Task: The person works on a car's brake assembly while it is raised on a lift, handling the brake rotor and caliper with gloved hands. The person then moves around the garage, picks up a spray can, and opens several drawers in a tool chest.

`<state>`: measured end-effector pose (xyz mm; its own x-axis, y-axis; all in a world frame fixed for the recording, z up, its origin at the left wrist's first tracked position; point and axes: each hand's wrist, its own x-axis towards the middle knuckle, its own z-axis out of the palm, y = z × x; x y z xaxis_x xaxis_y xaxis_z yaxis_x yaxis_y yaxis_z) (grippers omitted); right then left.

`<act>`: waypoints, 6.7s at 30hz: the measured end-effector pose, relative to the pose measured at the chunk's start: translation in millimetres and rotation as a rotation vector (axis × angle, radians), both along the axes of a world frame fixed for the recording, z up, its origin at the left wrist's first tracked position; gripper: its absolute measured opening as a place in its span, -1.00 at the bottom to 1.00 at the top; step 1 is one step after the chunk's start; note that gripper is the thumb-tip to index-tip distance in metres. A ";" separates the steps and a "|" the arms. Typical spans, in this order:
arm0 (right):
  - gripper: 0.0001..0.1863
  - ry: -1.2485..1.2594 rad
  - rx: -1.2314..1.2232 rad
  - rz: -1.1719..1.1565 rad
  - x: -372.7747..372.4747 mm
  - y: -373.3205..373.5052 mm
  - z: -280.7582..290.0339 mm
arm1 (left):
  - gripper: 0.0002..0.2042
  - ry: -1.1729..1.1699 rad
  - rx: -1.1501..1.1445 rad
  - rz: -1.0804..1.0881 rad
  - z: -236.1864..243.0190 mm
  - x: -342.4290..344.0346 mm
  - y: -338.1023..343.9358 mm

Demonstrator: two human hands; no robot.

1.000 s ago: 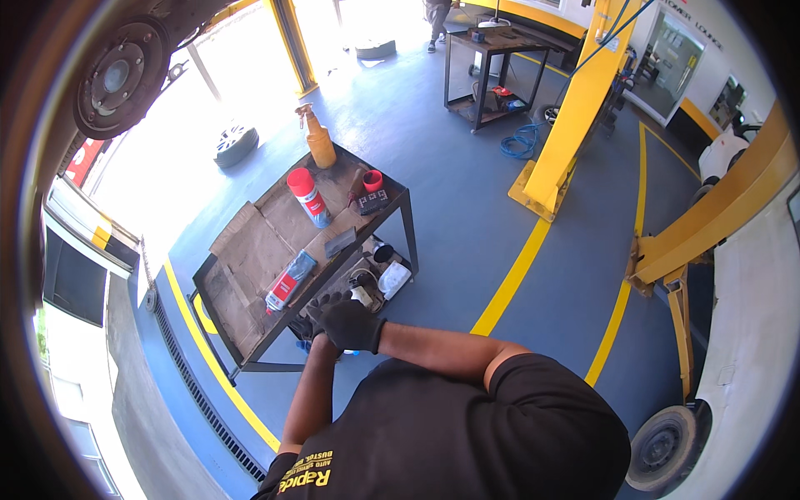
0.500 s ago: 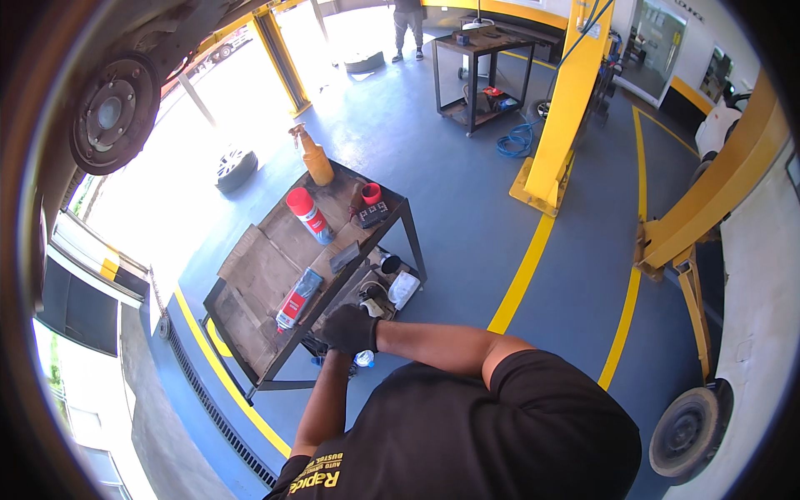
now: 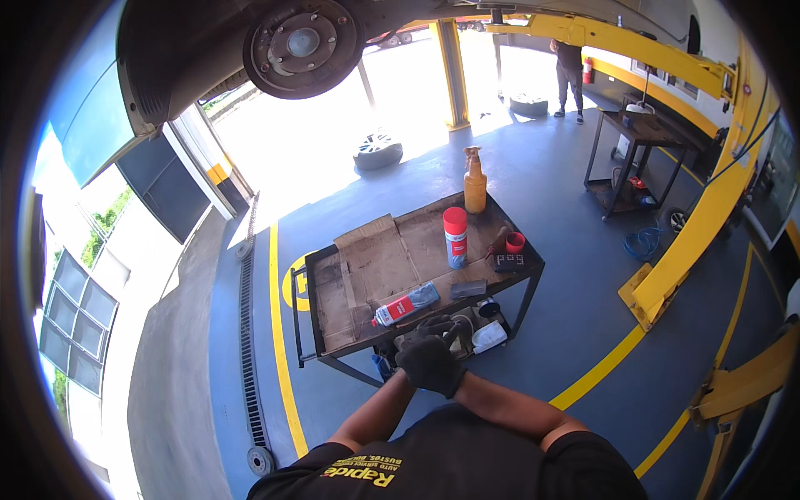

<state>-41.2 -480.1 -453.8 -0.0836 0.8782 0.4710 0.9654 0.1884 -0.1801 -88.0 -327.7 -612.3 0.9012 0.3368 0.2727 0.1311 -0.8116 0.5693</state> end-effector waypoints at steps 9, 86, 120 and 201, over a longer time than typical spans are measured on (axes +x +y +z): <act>-0.85 0.359 -0.021 0.147 -7.3 15.3 7.2 | -0.45 -0.457 -0.037 0.089 27.9 -9.2 16.7; -0.19 1.000 0.132 -0.059 244.6 91.2 -66.3 | -0.31 0.203 -0.683 -0.103 131.2 96.0 125.3; 0.00 1.141 0.436 -0.649 147.6 -342.8 -23.5 | -0.33 0.582 -0.940 -0.931 92.2 165.7 -287.4; -0.02 0.873 0.381 -0.656 2981.8 -1896.4 -47.9 | -0.15 -0.036 -0.581 -0.625 15.2 2973.9 -1865.2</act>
